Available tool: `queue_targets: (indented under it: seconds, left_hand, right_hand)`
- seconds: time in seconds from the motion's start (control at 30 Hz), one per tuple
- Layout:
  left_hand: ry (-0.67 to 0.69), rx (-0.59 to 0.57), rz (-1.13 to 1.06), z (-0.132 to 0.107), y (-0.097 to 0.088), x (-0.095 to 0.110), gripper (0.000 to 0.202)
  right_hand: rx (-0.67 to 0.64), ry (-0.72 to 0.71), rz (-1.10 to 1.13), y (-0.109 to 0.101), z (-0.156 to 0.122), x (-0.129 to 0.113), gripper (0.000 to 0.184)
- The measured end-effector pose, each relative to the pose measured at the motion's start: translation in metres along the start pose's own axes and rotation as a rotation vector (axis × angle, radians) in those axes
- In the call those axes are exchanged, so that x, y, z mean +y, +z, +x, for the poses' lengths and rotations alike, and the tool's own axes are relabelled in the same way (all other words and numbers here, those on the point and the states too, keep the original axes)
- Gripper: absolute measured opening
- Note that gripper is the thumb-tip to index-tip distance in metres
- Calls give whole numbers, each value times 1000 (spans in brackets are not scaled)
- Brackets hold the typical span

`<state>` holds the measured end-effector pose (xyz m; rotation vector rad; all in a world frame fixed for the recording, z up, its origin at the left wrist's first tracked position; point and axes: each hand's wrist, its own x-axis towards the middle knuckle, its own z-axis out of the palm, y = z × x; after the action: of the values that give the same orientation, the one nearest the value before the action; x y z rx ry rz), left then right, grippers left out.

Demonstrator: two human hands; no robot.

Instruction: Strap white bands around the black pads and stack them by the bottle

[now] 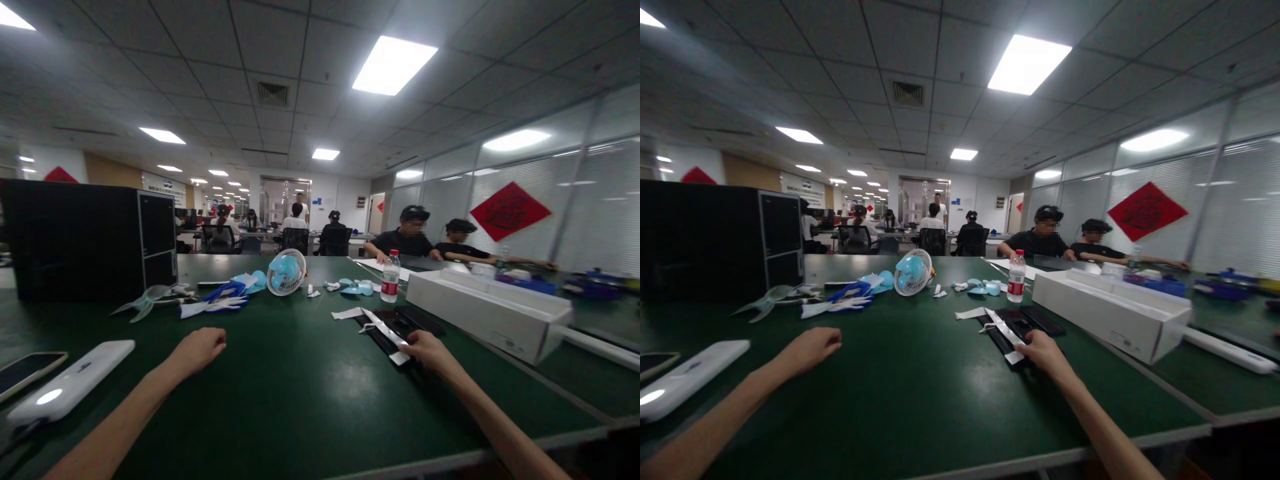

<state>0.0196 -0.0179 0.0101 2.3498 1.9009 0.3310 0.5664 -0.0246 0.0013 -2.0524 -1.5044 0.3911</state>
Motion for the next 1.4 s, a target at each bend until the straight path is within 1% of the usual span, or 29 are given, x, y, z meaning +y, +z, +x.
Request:
queue_targets:
  seconds: [0.07,0.13,0.2,0.33,0.47,0.6,0.7,0.83,0.9,0.97,1.03,1.1,1.23,1.33,1.4]
  left_hand:
    - [6,2,3,1,1,-1,25]
    - [24,14,1,3,3,-4,25]
    - [37,23,0,4,5,-6,25]
    - [35,13,-6,1,3,-4,25]
    - [14,-9,-7,-3,-1,2,27]
    - [2,-24,-28,-4,0,3,28]
    - [-1,-32,-39,-3,0,3,29]
    - [-2,-28,-31,-4,-2,5,29]
    - [3,-17,-15,-3,-2,4,27]
    - [10,-9,-7,-1,1,1,25]
    - [13,1,-5,2,5,-3,23]
    - [14,10,-9,6,9,-7,22]
    - [21,-11,-27,10,13,-12,21]
    - [18,-18,-38,10,12,-11,21]
    - [13,-17,-50,7,10,-8,21]
  right_hand:
    - [-12,-16,105,-1,-3,-2,37]
    - [-33,-77,188,-3,-9,-7,31]
    - [-33,-147,228,-6,-16,-14,28]
    - [39,-257,189,-13,-33,-29,30]
    - [111,-327,146,-18,-45,-43,32]
    - [176,-376,122,-21,-41,-60,30]
    - [245,-407,58,-17,-25,-77,24]
    - [390,-440,-127,-2,10,-107,19]
    - [460,-455,-243,9,28,-122,20]
    - [489,-483,-364,22,44,-133,22]
    - [450,-515,-478,39,55,-140,25]
    - [362,-540,-567,57,62,-145,27]
    - [183,-546,-642,91,65,-148,31]
    - [118,-544,-640,105,63,-149,28]
    - [101,-550,-636,107,62,-149,23]
